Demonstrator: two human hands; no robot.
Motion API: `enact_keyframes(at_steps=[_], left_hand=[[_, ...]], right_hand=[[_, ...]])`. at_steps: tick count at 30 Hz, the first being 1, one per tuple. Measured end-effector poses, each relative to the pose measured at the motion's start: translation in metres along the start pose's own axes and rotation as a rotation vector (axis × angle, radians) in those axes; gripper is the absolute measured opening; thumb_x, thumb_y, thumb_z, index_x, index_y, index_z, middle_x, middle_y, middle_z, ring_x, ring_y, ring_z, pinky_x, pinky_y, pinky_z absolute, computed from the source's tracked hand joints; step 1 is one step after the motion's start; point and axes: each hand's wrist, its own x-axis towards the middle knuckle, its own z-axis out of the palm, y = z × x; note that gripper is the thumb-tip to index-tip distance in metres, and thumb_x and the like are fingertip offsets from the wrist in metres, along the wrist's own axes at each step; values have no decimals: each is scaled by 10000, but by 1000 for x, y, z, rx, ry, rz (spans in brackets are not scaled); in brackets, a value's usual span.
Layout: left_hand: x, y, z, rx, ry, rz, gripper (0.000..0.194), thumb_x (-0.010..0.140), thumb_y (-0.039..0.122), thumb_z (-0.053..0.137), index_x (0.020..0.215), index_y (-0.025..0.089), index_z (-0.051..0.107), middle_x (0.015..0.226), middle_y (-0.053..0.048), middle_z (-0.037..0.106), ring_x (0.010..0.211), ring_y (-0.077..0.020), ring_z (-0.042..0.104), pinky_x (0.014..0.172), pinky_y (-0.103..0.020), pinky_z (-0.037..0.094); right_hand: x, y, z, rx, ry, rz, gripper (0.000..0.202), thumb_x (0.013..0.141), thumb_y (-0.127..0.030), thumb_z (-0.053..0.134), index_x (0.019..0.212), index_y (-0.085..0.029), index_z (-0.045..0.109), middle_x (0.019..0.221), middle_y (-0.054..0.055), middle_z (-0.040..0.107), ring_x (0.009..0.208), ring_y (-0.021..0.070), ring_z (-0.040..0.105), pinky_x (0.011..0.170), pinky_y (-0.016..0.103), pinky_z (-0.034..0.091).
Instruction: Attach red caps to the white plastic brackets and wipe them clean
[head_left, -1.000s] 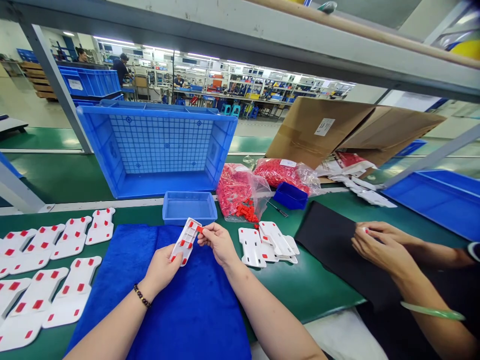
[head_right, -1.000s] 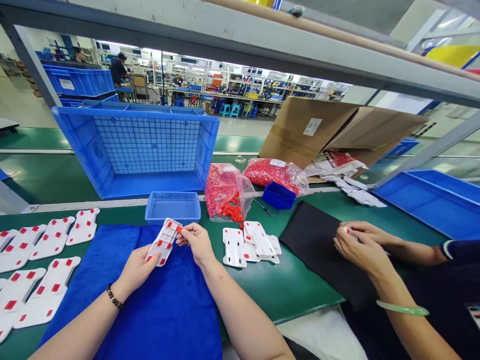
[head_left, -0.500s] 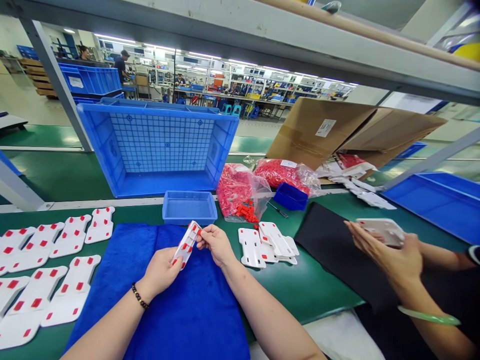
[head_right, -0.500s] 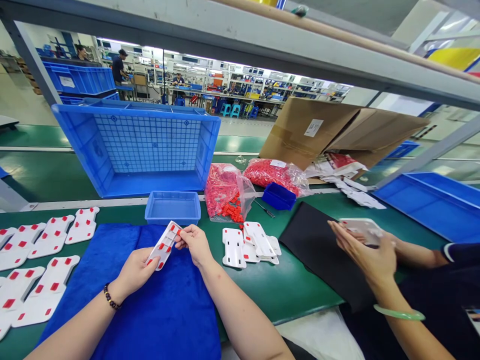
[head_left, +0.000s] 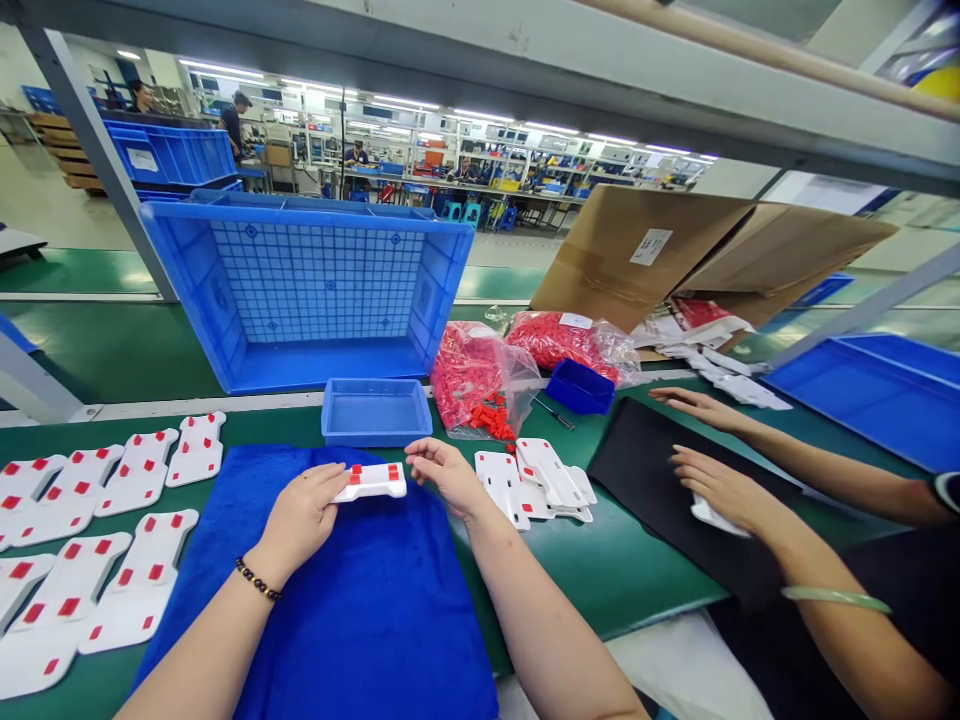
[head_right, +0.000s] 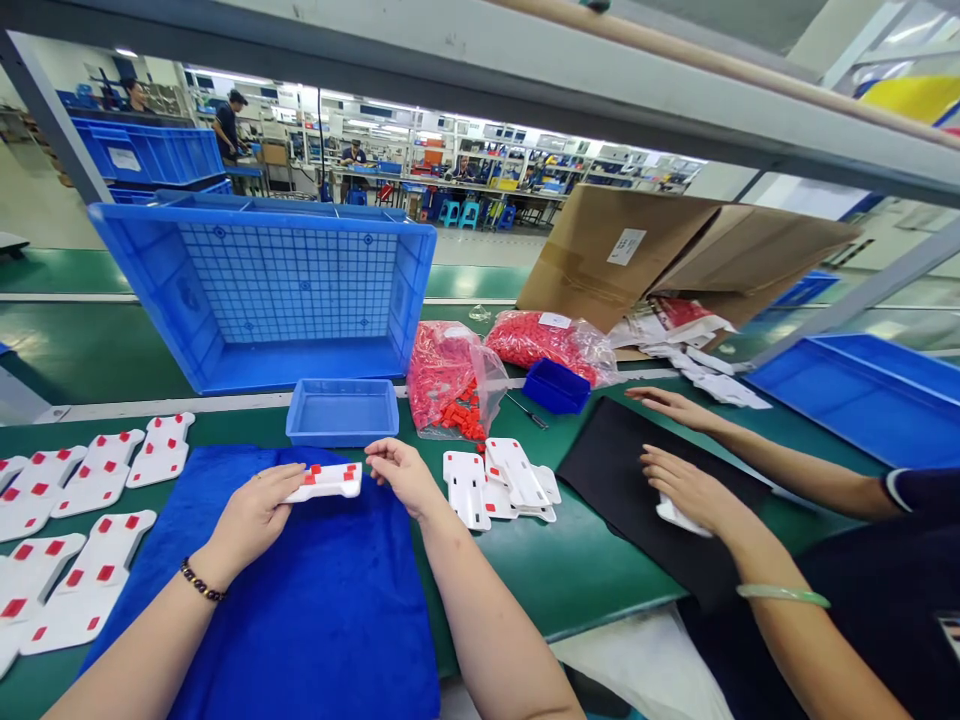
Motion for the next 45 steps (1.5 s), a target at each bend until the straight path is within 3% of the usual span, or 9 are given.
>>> enact_keyframes(at_steps=[3,8,12,17,22,26,30,38,45], left_hand=[[-3,3,3,109,-69,72,454,696,37,396,1045,207,632,1192,-92,581,1131,-249,504,941,-433,427],[-9,21,-4,121,-250,79,501,706,93,462,1187,221,522,1339,-98,442,1250,-283,361,988,-455,365],[-13,30,-9,56,-393,1,707,645,259,607,1307,237,362,1413,-92,329,1296,-293,272,1042,-473,268],[-10,37,-2,-2,-422,-57,816,597,428,674,1310,202,347,1348,-123,408,1231,-294,358,1022,-446,288],[-8,44,3,24,-394,-6,587,689,249,577,1251,211,414,1179,-103,514,1092,-268,444,932,-403,369],[-8,46,0,40,-383,18,533,700,148,486,1229,178,424,1117,-108,513,1044,-256,444,925,-408,367],[-10,47,-4,6,-386,3,527,694,135,474,1215,191,414,1119,-95,498,1057,-247,431,923,-403,378],[-14,51,3,41,-416,19,462,736,187,494,1195,168,444,1129,-105,516,1105,-252,426,962,-409,352],[-11,56,4,87,-436,0,454,724,221,548,1169,165,481,1093,-97,555,1062,-254,462,959,-410,338]], right_hand=[[-5,-5,-9,-371,-9,-33,306,689,-382,624,921,-183,623,832,26,605,662,125,538,617,271,424],[-20,-15,-5,-866,-336,-94,750,516,-481,747,1180,-230,505,1104,63,496,994,221,478,844,350,383],[-29,-17,8,-1101,-401,-135,683,503,-402,775,1108,-223,512,1017,48,512,975,237,442,837,365,352],[-32,-15,15,-1166,-390,-145,578,548,-314,755,1056,-222,495,984,33,515,925,220,436,797,335,337],[-35,-16,16,-1197,-403,-150,585,571,-313,743,1086,-225,481,1013,41,519,939,224,438,798,334,324],[-40,-19,20,-1221,-399,-164,576,593,-305,732,1101,-226,472,1034,40,525,933,219,446,778,327,324],[-46,-24,23,-1255,-387,-207,584,598,-327,734,1104,-216,463,1027,32,524,918,211,444,762,324,333],[-52,-23,31,-1400,-388,-252,317,665,-317,687,916,-180,549,959,54,523,889,217,451,736,325,341],[-49,-17,35,-1426,-436,-192,253,676,-306,678,862,-170,574,946,53,535,858,200,480,710,309,352]])
